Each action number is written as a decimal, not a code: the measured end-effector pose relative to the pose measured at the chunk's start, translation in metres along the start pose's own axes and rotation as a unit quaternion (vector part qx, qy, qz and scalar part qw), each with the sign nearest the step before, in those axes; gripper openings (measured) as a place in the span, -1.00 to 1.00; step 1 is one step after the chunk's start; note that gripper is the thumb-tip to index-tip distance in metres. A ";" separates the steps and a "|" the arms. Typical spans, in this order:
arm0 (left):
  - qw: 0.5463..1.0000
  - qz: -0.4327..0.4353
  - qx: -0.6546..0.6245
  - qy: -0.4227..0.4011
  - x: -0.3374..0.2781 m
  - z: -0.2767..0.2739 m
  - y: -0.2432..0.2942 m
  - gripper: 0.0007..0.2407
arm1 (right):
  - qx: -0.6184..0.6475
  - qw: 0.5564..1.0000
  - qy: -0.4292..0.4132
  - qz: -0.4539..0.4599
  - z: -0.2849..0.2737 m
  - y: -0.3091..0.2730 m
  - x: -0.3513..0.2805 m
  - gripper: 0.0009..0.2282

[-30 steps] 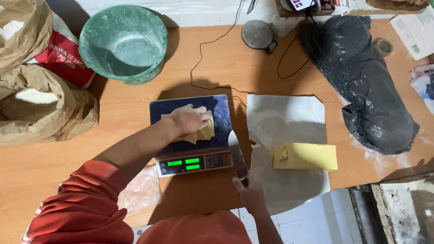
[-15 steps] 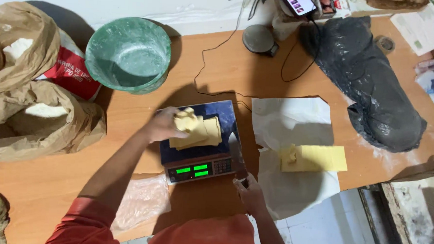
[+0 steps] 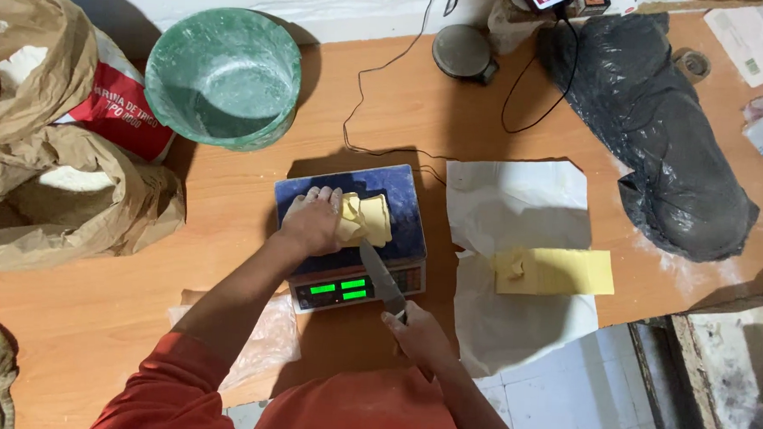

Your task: Slicing blocks of butter and weighing them on a digital scale in a bakery kitchen.

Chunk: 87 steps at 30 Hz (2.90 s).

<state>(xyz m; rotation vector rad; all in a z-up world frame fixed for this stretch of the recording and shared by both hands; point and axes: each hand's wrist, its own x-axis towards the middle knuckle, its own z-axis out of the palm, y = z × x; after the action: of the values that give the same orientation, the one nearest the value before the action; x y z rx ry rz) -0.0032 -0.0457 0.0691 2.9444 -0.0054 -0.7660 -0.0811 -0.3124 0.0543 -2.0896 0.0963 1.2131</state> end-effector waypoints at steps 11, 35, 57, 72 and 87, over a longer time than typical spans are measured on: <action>0.993 0.001 -0.112 0.019 -0.002 0.000 -0.022 -0.01 | -0.106 0.977 0.127 -0.136 0.006 -0.004 0.018 -0.66; 0.993 0.058 -0.074 0.075 -0.021 0.016 -0.029 -0.27 | -0.254 0.850 0.361 -0.287 0.055 0.017 0.071 -0.76; 0.978 0.119 -0.082 0.149 -0.006 0.045 -0.047 -0.15 | -0.492 0.788 0.281 -0.240 0.092 -0.004 0.108 -0.47; 0.973 0.084 -0.107 0.187 -0.008 0.057 -0.031 -0.28 | -0.418 0.875 0.205 -0.132 0.102 0.021 0.146 -0.42; 0.966 0.006 -0.015 0.257 0.035 0.098 -0.026 -0.61 | -0.318 0.867 0.254 -0.288 0.049 0.037 0.178 -0.76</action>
<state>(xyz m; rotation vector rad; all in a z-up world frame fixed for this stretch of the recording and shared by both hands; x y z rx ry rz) -0.0210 -0.0298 -0.0350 3.0128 0.0278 0.0166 -0.0323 -0.2616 -0.1206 -2.6711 -0.7366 0.3162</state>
